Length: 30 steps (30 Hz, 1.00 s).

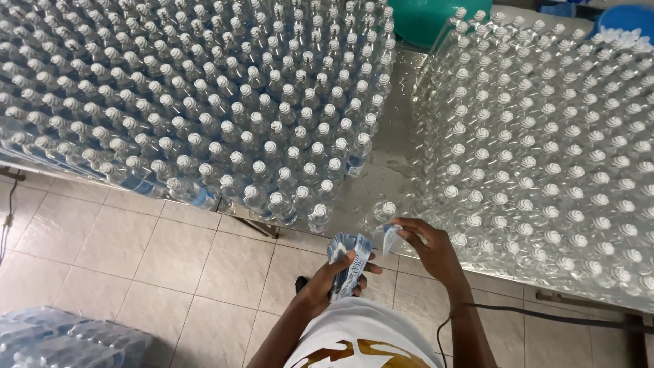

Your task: The person repeatedly picks up small plastic bottles from a large array on a metal table and applies a paper label to each bottle. The person holds a stack of labels in one hand and uses the other hand to pick up bottles and affix the labels one by one.

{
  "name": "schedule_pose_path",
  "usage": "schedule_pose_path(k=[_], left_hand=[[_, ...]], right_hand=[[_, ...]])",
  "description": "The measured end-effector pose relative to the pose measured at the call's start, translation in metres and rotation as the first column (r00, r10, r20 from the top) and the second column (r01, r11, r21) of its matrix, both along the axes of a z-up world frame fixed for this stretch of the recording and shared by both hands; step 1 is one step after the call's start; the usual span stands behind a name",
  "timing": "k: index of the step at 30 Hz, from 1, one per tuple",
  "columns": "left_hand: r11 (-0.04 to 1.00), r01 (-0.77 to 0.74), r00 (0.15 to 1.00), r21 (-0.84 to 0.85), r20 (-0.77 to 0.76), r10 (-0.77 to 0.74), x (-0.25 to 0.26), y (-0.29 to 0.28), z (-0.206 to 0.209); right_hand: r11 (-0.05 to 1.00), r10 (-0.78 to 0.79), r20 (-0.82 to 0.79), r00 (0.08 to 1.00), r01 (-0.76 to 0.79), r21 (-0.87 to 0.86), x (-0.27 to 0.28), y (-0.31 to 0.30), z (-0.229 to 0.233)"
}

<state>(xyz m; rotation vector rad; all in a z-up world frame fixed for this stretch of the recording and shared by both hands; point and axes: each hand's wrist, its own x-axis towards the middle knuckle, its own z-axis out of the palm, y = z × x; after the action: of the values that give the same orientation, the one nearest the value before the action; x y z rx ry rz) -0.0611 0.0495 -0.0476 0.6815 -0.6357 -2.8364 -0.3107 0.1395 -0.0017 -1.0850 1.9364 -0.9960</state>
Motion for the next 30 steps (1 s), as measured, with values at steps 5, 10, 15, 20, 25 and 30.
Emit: schedule_pose_path(k=[5,10,15,20,25,30], left_hand=[[0.995,-0.097,0.99,-0.029,0.099,0.099,-0.005,0.009,0.001],[0.989,-0.15,0.984,0.016,0.102,0.148,-0.004,0.019,-0.003],[0.97,-0.236,0.954,0.066,0.204,0.218,-0.001,0.024,0.005],[0.952,-0.267,0.962,0.15,0.109,0.252,0.01,0.023,0.0],[0.952,-0.269,0.963,0.145,0.016,0.27,0.014,0.014,0.001],[0.954,-0.278,0.959,0.115,0.083,0.269,0.021,0.015,0.008]], right_hand=[[0.989,-0.03,0.053,0.998,0.037,-0.143,-0.038,-0.033,-0.057],[0.985,-0.066,0.04,0.997,0.071,-0.158,-0.04,-0.051,-0.102],[0.936,0.053,0.122,0.991,-0.007,-0.353,-0.037,-0.027,-0.14],[0.978,0.035,0.049,0.998,-0.024,-0.207,-0.026,-0.02,-0.157],[0.965,-0.167,0.069,0.984,0.178,-0.194,-0.003,-0.042,-0.162],[0.958,-0.205,-0.022,0.979,0.196,-0.21,0.004,-0.04,-0.183]])
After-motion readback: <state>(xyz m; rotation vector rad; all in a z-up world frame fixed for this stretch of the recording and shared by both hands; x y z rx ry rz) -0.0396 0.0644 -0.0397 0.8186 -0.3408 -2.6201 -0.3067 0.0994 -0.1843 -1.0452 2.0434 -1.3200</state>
